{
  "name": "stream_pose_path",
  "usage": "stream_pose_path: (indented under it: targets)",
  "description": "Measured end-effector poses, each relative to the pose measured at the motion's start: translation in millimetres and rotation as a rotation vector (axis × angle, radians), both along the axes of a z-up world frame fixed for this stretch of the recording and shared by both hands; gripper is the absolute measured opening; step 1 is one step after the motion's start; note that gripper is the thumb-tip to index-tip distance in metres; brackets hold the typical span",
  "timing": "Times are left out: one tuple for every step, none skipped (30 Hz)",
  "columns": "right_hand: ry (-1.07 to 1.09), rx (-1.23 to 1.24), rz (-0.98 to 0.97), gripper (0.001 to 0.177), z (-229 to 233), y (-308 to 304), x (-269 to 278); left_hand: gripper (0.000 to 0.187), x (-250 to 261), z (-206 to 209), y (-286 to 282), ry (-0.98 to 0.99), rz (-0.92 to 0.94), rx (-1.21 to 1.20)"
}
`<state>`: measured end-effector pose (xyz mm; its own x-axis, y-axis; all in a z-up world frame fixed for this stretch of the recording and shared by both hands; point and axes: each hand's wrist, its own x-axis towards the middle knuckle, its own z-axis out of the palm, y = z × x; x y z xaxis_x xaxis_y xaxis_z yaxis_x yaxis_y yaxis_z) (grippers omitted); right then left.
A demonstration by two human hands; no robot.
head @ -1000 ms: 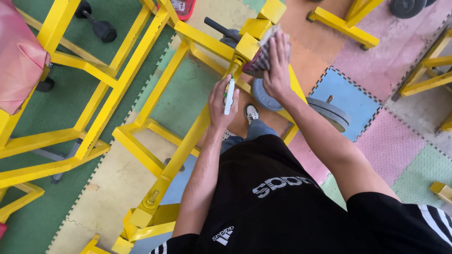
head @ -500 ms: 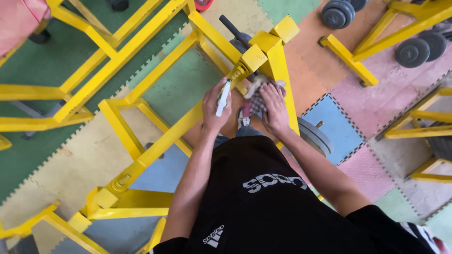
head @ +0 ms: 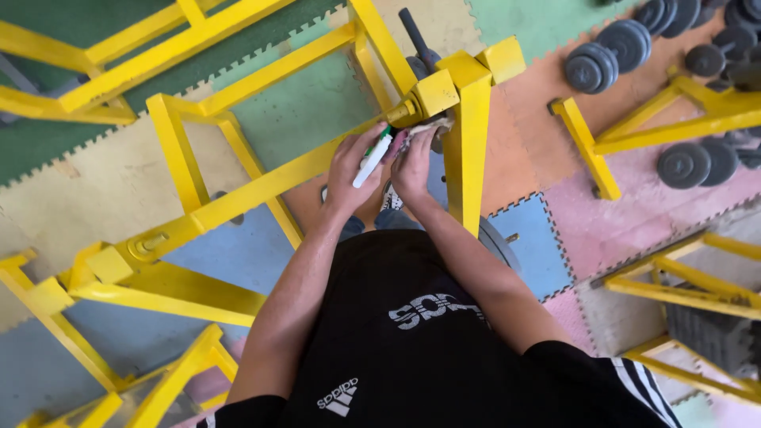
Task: Cleaning various pieces of gym equipment with a spray bottle and a cloth.
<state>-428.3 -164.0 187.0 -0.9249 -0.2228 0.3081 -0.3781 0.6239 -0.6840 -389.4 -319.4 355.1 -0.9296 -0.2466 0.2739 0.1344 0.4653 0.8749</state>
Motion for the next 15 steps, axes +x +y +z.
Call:
stream_pose_path:
  targets:
    - [0.065, 0.016, 0.043, 0.081, 9, -2, 2, 0.052, 2, -1, 2, 0.003, 0.003, -0.006]
    - [0.064, 0.016, 0.061, 0.081, 18, 0, 4, 0.052, 3, -3, 4, 0.003, 0.021, -0.006]
    - [-0.280, -0.052, 0.043, 0.080, 27, 2, 5, 0.051, 4, -4, 7, 0.017, 0.041, -0.015]
    - [-0.629, -0.116, 0.031, 0.079, 37, 3, 7, 0.050, 6, -5, 9, 0.029, 0.060, -0.025]
    - [-0.633, -0.112, 0.047, 0.079, 47, 9, 10, 0.050, 7, -2, 10, 0.027, 0.077, -0.026]
    - [-0.611, -0.042, 0.077, 0.073, 57, 16, 13, 0.049, 7, 0, 11, 0.041, 0.082, -0.019]
    - [-0.588, 0.028, 0.107, 0.069, 68, 22, 16, 0.047, 7, 2, 12, 0.056, 0.087, -0.011]
    - [-0.584, 0.030, 0.118, 0.069, 88, 31, 16, 0.047, 7, 6, 14, 0.060, 0.097, -0.013]
    - [-0.432, -0.116, 0.221, 0.063, 109, 41, 16, 0.047, 7, 10, 16, 0.054, 0.128, -0.003]
    - [-0.280, -0.261, 0.327, 0.057, 129, 51, 15, 0.046, 7, 14, 18, 0.051, 0.158, 0.008]
    - [-0.275, -0.260, 0.339, 0.057, 148, 58, 6, 0.046, 8, 17, 17, 0.057, 0.168, 0.007]
    - [-0.127, -0.251, 0.311, 0.055, 167, 65, -2, 0.047, 10, 21, 16, 0.070, 0.173, 0.041]
    - [0.021, -0.243, 0.283, 0.052, 185, 72, -9, 0.048, 13, 25, 15, 0.082, 0.178, 0.076]
    - [0.022, -0.249, 0.296, 0.052, 215, 65, -28, 0.048, 14, 27, 13, 0.085, 0.191, 0.070]
    - [0.189, -0.048, 0.360, 0.057, 244, 58, -46, 0.043, 16, 28, 11, 0.070, 0.172, 0.080]
